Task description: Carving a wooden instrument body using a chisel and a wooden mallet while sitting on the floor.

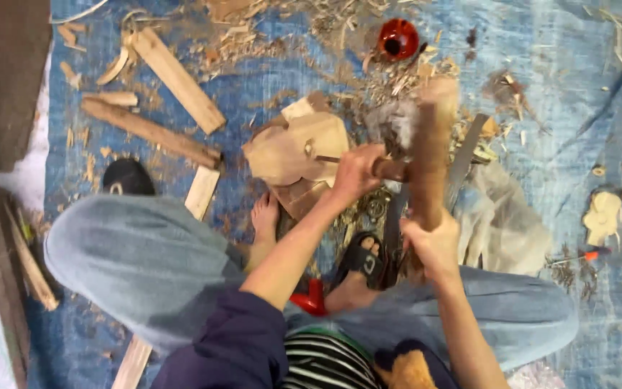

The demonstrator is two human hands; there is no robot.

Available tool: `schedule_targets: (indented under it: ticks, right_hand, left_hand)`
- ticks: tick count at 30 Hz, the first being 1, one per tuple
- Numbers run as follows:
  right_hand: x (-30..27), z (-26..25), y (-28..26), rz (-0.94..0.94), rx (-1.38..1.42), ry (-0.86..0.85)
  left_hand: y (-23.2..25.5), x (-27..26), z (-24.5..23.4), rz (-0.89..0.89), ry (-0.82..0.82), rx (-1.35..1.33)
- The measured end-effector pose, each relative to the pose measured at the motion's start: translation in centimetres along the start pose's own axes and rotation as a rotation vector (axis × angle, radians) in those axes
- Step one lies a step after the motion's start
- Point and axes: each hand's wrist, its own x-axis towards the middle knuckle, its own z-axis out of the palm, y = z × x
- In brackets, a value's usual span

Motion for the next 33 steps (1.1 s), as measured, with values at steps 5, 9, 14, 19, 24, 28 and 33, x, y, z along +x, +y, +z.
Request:
schedule_targets:
  ticks: [5,9,14,19,24,28,33]
  right_hand:
    - [1.5,0.1,2.2,-0.082,0.579,0.189]
    - [4.6,4.7,8.8,0.055,0.571,0.18]
    - [5.0,12.2,12.9,0.068,0.273,-0.07]
    - [6.0,13.5,13.5,0.098,0.207,-0.097]
    - [7.0,14.6,13.9,0.121,0.115,-0.136]
    - [7.3,15.0,14.3,0.145,0.033,-0.163]
    - [7.5,15.3,14.5,0.168,-0.045,-0.192]
  left_hand:
    - [-3.9,-3.0,5.5,0.018,-0.025,-0.094]
    - [-2.8,-3.2,4.7,0.048,-0.014,-0.005]
    - [-4.8,-5.5,7.2,0.117,0.002,0.046]
    - [-3.6,-7.4,5.8,0.177,-0.082,0.06]
    - [-4.0,-10.3,5.6,0.298,-0.196,0.143]
    - [-2.4,-10.0,2.8,0.419,-0.205,0.205]
    - [-0.7,-4.8,-3.7,0.374,0.008,0.578]
